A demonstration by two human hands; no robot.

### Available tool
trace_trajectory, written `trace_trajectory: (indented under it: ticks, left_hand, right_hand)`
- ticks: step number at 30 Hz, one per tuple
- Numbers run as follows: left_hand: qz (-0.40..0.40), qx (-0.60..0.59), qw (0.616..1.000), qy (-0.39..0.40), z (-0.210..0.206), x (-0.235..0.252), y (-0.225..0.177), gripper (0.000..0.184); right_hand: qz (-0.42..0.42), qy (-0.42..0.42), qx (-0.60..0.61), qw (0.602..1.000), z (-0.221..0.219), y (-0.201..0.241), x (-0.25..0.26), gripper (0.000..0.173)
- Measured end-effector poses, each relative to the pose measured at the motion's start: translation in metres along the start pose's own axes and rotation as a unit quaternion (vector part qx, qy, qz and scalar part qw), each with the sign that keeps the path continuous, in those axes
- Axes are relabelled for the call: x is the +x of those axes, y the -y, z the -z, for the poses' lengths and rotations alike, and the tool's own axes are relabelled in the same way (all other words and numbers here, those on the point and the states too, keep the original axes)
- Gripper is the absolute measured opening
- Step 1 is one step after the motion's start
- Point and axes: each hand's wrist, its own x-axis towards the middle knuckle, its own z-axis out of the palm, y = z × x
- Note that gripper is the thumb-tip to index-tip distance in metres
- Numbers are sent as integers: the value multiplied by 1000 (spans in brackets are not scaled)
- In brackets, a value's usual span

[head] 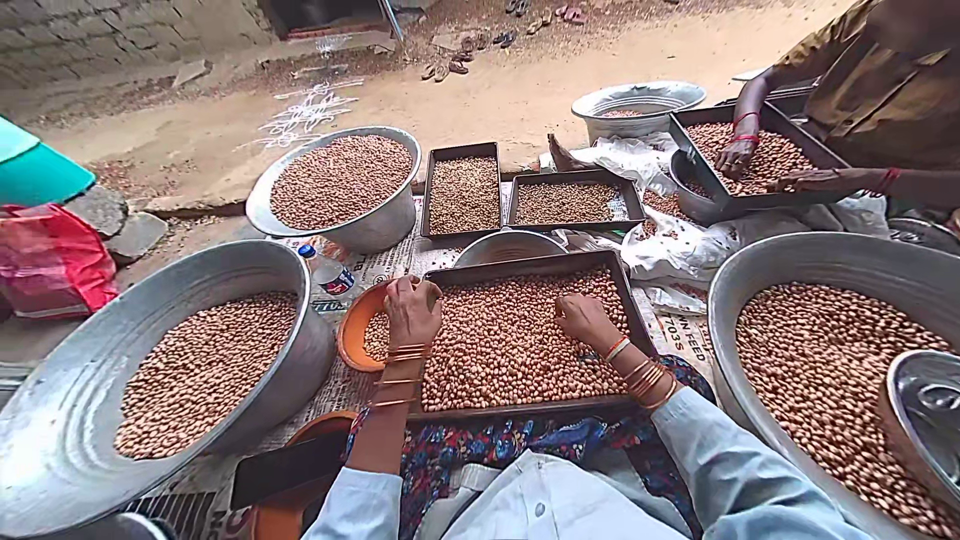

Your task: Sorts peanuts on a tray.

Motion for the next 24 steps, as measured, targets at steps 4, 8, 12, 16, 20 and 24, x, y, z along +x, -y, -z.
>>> trace_trajectory:
  ticks: [4, 8, 12, 16, 20, 24]
  left_hand:
    - [-36, -7, 991, 128, -33, -16, -31, 24]
    - [-45, 13, 979, 200, -59, -26, -52, 29]
    - [-46, -64, 977, 199, -60, -19, -44, 28]
    - [53, -325, 932, 153, -52, -1, -31, 22]
    - [58, -256, 949, 176, -46, 20, -41, 21]
    - [-17, -118, 971, 207, -68, 27, -57, 28]
  right_hand:
    - [8, -25, 123, 992, 0, -15, 9, 29]
    - [-1, -102, 348, 932, 11, -29, 7, 14]
    - [-10, -94, 324, 941, 21, -18, 7, 15]
    - [41, -51, 205, 977, 15, 17, 16, 24]
    - [53, -36, 101, 993, 2, 48, 32, 29]
    - [56, -8, 78, 995, -11, 55, 43, 33]
